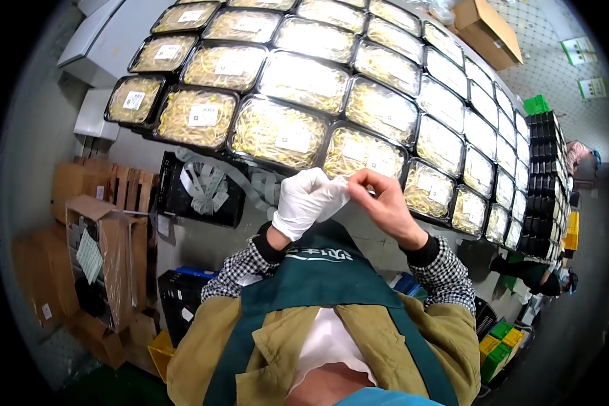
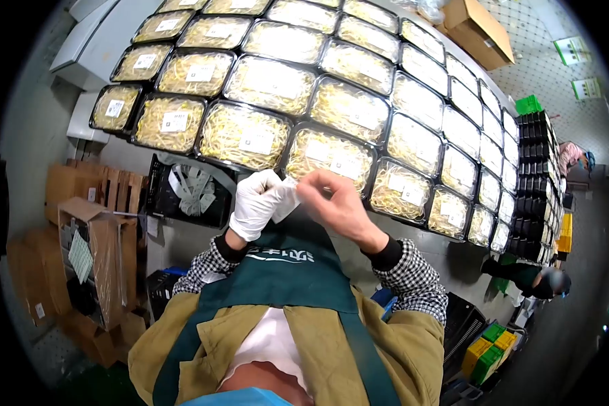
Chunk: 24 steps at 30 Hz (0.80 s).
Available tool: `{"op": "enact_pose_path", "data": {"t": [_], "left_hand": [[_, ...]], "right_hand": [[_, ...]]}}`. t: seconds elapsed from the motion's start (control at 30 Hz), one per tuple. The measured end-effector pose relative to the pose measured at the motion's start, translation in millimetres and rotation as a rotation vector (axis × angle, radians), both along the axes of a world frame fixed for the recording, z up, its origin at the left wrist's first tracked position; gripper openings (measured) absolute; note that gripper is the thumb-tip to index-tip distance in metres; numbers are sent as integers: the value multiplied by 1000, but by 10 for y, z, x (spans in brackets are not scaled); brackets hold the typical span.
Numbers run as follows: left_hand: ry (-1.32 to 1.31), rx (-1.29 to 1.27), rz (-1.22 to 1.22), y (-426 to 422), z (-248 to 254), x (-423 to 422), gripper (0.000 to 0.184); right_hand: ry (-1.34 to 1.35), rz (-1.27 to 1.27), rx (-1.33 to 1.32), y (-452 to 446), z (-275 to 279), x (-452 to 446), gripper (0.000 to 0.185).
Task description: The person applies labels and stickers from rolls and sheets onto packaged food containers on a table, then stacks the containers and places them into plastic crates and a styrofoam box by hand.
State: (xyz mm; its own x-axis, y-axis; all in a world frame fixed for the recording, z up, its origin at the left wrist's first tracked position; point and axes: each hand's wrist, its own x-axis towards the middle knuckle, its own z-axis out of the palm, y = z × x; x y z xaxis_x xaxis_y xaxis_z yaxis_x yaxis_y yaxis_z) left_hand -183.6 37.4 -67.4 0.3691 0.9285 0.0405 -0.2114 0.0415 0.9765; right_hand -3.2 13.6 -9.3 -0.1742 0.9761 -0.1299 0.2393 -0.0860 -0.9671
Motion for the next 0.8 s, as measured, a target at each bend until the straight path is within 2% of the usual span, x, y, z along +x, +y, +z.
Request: {"op": "enact_pose_path", "data": {"t": [0.03, 0.07, 0.1, 0.13, 0.2, 0.27, 0.3, 0.33, 0.37, 0.47, 0.53, 0.57, 0.6, 0.63, 0.67, 0.7, 0.73, 0.8], "left_hand": [[108, -39, -31, 27, 120, 42, 13], [-91, -388, -204, 58, 266, 5, 11], [-55, -362, -268, 79, 260, -18, 10], [-15, -338, -331, 95, 251, -41, 9], [-128, -303, -263, 106, 353, -68, 8], [-45, 91, -196, 190, 326, -79, 12], [-80, 91, -244, 241, 354, -108, 18], [-139, -102, -224, 218, 404, -94, 22], [-136, -136, -177, 239, 464, -59, 19], [-41, -152, -117, 297, 512, -1, 11], [-51, -175, -49, 336, 365, 85, 8], [7, -61, 28, 386, 283, 137, 7], [67, 44, 108, 414, 181, 188, 8], [131, 143, 183, 419, 94, 226, 10], [197, 249, 253, 441, 63, 252, 12], [254, 264, 199, 491, 141, 264, 13], [189, 68, 88, 525, 236, 289, 12], [57, -333, -124, 532, 415, 329, 10]], "right_hand": [[-131, -84, 123, 105, -36, 118, 13], [-259, -163, 239, 264, -129, 277, 13], [-264, -290, 255, 477, -244, 470, 15], [-491, -321, 271, 700, -200, 628, 19], [-780, -318, 560, 1132, -461, 933, 17], [-928, -315, 651, 1411, -639, 986, 20], [-1021, -271, 669, 1447, -650, 936, 21], [-1115, -222, 683, 1468, -668, 889, 23], [-1118, -255, 694, 1487, -829, 905, 25], [-1082, -339, 690, 1429, -765, 876, 27], [-946, -395, 637, 1330, -712, 869, 20], [-638, -359, 405, 1206, -619, 833, 21], [-304, -296, 45, 1006, -265, 611, 26], [15, -29, -97, 861, -204, 566, 25], [8, 151, 78, 710, -64, 423, 18], [30, 169, 44, 636, 12, 413, 16], [48, 189, 12, 620, 52, 432, 15], [-25, 4, 22, 898, -57, 728, 16]]}}
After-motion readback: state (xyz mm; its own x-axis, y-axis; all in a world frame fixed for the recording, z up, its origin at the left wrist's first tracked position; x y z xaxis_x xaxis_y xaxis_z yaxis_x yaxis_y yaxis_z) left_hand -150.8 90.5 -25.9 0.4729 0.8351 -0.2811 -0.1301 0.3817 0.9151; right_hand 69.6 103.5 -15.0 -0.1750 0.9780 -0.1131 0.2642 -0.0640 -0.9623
